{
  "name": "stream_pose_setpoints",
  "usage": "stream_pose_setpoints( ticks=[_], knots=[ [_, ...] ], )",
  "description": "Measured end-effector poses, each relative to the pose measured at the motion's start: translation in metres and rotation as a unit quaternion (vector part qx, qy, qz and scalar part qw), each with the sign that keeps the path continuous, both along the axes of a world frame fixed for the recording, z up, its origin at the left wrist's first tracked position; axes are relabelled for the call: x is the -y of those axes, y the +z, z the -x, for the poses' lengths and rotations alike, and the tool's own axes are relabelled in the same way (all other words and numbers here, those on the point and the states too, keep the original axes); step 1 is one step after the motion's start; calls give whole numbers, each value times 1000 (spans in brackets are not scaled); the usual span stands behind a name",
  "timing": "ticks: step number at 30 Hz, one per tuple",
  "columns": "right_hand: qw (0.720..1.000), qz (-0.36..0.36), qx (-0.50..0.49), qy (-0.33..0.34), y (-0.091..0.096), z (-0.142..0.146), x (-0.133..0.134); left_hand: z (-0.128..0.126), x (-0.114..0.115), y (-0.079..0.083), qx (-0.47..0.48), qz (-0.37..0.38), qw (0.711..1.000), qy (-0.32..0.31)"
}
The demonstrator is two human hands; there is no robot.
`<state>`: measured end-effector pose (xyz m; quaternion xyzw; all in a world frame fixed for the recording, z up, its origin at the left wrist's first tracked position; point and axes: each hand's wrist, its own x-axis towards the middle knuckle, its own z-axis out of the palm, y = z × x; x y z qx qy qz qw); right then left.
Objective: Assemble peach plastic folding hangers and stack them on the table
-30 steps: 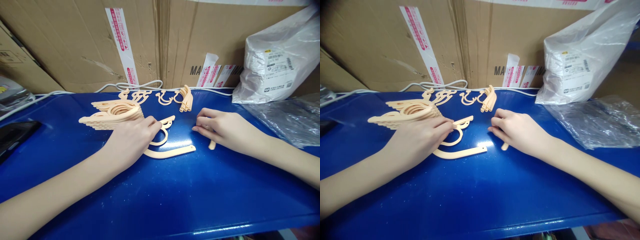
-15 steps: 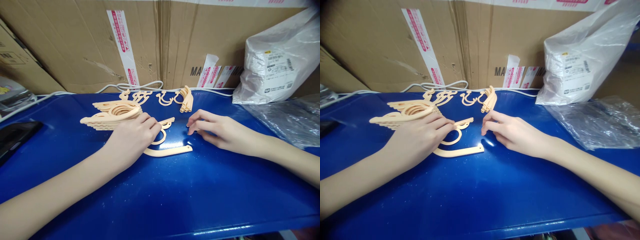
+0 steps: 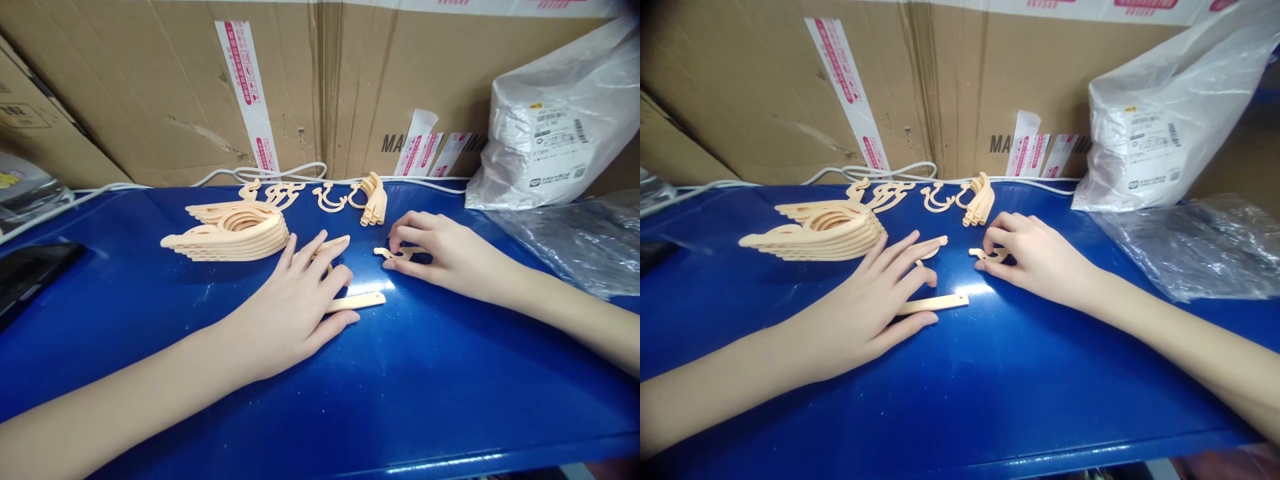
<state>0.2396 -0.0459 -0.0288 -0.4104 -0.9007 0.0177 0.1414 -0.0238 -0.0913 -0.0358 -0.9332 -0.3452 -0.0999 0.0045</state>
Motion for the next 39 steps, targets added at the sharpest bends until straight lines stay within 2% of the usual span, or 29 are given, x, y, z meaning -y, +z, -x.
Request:
stream_pose_setpoints(
  ticks=[3,8,15,17,19,23,26,31,39],
  knots=[
    [996,52,-70,7,-2,2,1,-1,-4,-1,-1,51,999,-4],
    [988,89,-124,13,0,7,4,-3,-6,-3,27,72,997,7],
    [959,191,-204,-43,5,12,9,0,-8,-7,77,78,994,11],
    [961,181,-204,-40,6,12,11,0,-9,-8,87,79,993,11],
    [972,140,-188,-22,6,11,11,1,-9,-9,93,86,992,12],
    [994,43,-98,28,5,9,13,-1,-9,-8,112,95,989,15],
    [998,23,-59,31,4,9,17,-3,-9,-4,123,104,987,12],
    [999,41,-2,33,7,11,23,-3,-8,-3,129,126,984,13],
    [984,176,-33,23,12,14,25,-3,-9,-6,144,123,982,16]
  ],
)
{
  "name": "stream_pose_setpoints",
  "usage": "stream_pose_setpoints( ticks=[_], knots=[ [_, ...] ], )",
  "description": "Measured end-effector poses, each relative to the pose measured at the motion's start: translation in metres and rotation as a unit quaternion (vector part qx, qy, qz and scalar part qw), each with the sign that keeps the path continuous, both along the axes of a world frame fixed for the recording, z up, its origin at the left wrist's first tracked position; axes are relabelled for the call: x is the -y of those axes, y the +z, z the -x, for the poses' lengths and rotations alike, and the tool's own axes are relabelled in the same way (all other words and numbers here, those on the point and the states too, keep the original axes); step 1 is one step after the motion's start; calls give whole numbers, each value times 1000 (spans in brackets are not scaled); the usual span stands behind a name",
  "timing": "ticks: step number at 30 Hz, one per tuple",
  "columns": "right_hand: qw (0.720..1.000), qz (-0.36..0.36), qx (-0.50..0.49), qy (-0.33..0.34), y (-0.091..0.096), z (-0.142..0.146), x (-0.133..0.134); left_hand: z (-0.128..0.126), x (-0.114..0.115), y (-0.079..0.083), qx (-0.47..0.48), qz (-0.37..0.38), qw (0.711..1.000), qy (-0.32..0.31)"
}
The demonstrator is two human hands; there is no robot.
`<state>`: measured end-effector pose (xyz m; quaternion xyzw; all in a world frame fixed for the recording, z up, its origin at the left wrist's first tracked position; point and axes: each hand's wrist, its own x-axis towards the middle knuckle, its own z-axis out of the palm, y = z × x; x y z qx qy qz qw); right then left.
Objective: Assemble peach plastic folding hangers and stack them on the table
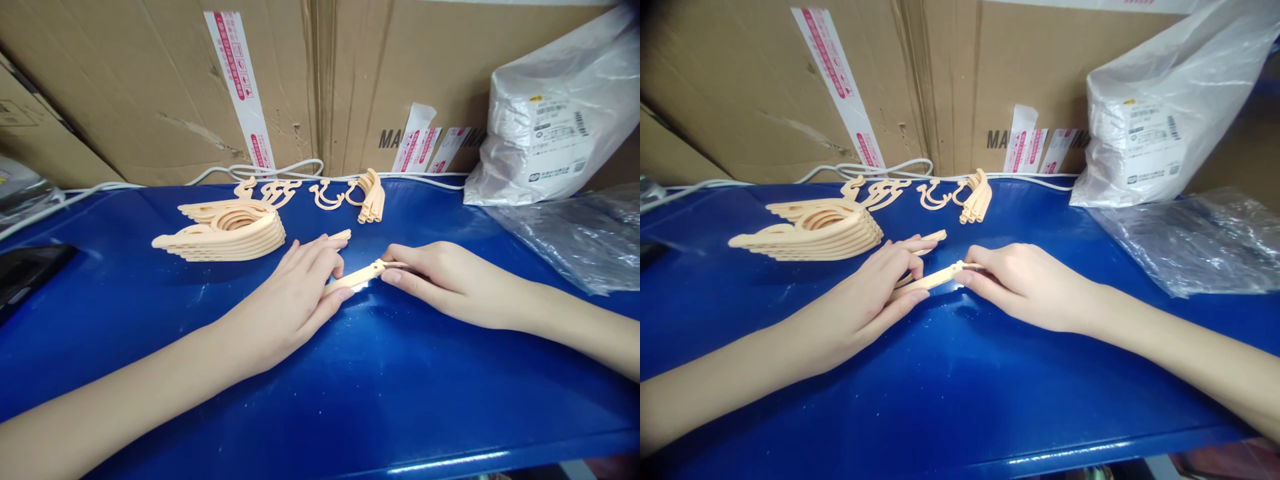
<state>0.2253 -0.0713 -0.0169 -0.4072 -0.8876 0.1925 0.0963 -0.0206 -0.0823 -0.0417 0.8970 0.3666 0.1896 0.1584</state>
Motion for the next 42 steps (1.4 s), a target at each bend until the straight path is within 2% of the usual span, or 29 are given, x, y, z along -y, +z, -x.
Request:
stream_pose_setpoints(
  ticks=[3,8,19,23,25,28,34,42],
  knots=[
    [999,21,-29,2,-2,2,0,0,-1,1,-35,-28,999,-16],
    [999,13,-35,3,-5,4,0,-1,-2,0,-60,-75,995,-34],
    [999,-37,18,-17,-12,6,2,-2,-3,0,-77,-71,994,-30],
    [998,-63,32,1,-14,3,0,-2,-3,-3,-66,-70,995,-28],
    [995,-92,43,18,-15,2,-2,-1,-2,-3,-62,-67,995,-29],
    [982,-174,69,39,-17,1,-3,-1,-1,-2,-69,-56,996,-33],
    [931,-333,122,83,-19,1,-3,0,-1,1,-75,-50,995,-39],
    [883,-421,169,117,-19,-4,-7,0,-1,2,-77,-40,995,-44]
  ],
)
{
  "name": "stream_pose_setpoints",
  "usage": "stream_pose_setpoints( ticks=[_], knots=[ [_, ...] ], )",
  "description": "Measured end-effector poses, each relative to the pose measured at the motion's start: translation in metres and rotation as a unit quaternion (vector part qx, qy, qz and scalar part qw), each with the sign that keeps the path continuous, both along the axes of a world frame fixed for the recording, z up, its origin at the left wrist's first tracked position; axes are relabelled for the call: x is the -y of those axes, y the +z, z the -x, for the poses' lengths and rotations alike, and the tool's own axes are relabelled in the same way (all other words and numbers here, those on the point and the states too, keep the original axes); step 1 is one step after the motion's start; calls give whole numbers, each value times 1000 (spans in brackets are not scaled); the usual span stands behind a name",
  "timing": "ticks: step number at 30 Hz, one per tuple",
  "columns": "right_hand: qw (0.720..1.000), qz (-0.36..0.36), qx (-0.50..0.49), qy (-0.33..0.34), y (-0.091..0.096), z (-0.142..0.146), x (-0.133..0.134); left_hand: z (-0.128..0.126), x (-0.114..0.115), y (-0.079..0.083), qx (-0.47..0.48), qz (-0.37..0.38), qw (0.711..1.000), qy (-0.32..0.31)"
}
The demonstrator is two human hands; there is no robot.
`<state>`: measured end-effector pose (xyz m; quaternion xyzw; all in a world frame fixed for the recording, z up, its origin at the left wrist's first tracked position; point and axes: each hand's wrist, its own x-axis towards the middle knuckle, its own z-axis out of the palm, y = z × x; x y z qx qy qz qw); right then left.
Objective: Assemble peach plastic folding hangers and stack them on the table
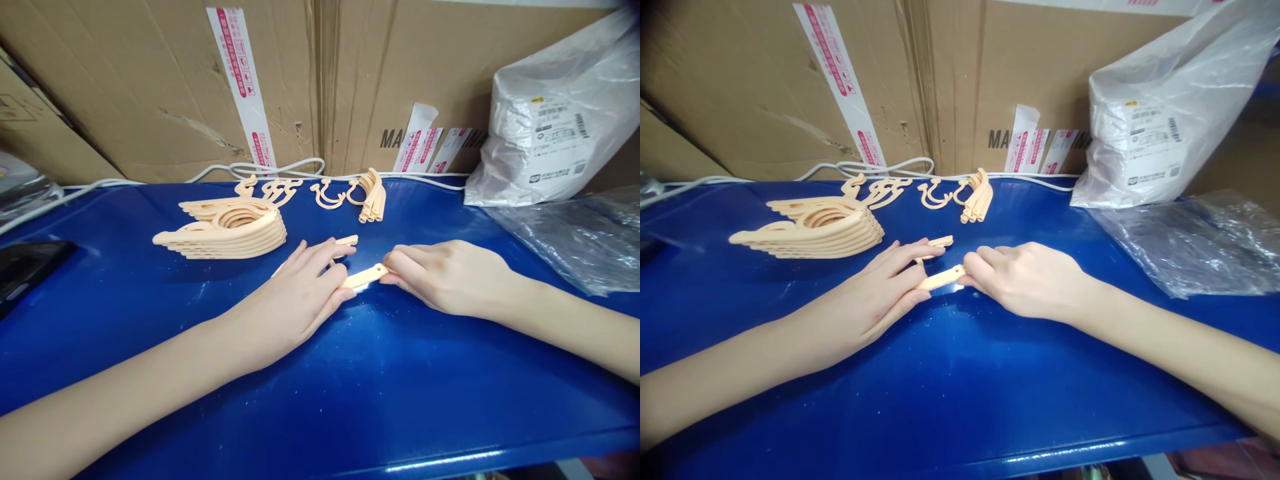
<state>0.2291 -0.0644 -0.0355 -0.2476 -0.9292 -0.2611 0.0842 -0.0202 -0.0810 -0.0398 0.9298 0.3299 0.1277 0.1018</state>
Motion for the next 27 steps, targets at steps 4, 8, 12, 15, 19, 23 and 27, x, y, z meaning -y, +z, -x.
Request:
stream_pose_setpoints(
  ticks=[4,8,12,15,19,23,27],
  knots=[
    [1000,-24,13,12,1,0,0,0,0,0,3,0,1000,-3],
    [999,-45,16,22,3,1,0,1,0,0,10,-3,1000,-15],
    [997,-70,11,35,4,2,1,2,-1,-2,15,2,1000,-16],
    [996,-75,13,43,4,2,0,2,-1,-2,13,3,1000,-14],
    [996,-68,10,51,3,1,-2,2,-1,-2,7,-3,1000,-21],
    [996,-67,6,57,3,0,-2,2,-1,-2,3,-4,1000,-26],
    [996,-66,4,62,3,-1,-3,1,-1,-2,1,6,1000,-28]
  ],
)
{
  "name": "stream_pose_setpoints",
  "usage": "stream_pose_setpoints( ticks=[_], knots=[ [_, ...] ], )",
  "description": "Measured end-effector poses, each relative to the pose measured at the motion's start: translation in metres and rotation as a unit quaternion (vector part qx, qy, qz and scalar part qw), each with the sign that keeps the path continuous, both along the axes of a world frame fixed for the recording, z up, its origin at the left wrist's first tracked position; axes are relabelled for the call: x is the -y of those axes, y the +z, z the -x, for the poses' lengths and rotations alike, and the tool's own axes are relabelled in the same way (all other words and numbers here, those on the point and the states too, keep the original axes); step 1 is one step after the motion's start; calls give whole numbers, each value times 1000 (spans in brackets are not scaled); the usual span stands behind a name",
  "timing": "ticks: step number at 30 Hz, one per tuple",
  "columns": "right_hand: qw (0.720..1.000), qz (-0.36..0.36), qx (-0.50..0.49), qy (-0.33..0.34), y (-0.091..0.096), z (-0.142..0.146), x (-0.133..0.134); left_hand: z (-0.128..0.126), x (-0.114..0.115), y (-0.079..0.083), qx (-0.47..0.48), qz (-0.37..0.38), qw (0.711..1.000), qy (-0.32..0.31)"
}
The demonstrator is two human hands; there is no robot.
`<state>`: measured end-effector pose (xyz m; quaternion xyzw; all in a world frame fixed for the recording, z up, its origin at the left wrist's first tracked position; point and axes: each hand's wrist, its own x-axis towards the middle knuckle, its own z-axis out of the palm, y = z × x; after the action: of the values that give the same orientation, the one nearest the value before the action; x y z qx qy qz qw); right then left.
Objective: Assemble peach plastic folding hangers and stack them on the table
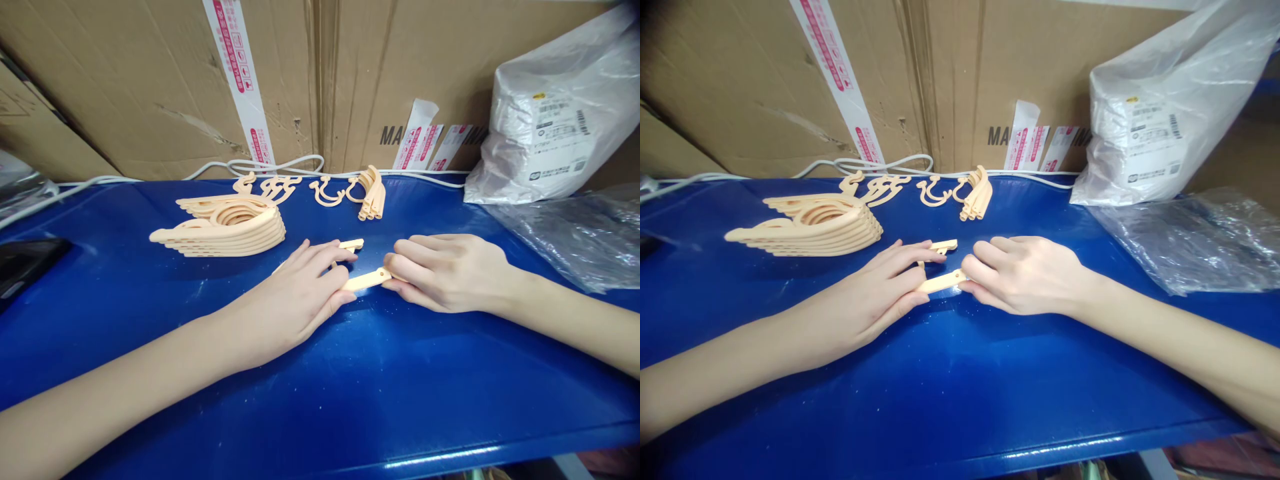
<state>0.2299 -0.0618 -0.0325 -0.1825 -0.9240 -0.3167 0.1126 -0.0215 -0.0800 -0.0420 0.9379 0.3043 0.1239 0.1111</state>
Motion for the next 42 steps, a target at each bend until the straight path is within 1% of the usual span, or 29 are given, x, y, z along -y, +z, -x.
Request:
stream_pose_setpoints(
  ticks=[5,12,15,22,25,30,33,37,40,42],
  knots=[
    [1000,-6,-3,4,-2,-1,-1,0,0,0,4,3,1000,-5],
    [999,-45,7,6,-4,-3,-1,-1,-1,-1,19,11,1000,-12],
    [999,-49,13,12,-4,-2,-1,-2,-2,-1,20,12,1000,-14],
    [1000,-2,2,10,-6,-1,-2,-2,-1,-2,21,4,1000,-12],
    [1000,18,-3,21,-6,-1,-1,-1,-1,-2,14,4,1000,-12],
    [999,21,-17,35,-5,0,0,0,-1,0,11,9,1000,-14],
    [998,31,-21,40,-4,0,-2,2,-2,4,25,33,999,-14],
    [995,73,-21,65,-3,-1,-1,6,-4,6,43,63,997,22],
    [990,106,-35,86,-3,0,4,8,-6,4,65,55,994,61],
    [986,131,-50,87,-2,3,9,8,-8,3,85,52,992,82]
  ],
)
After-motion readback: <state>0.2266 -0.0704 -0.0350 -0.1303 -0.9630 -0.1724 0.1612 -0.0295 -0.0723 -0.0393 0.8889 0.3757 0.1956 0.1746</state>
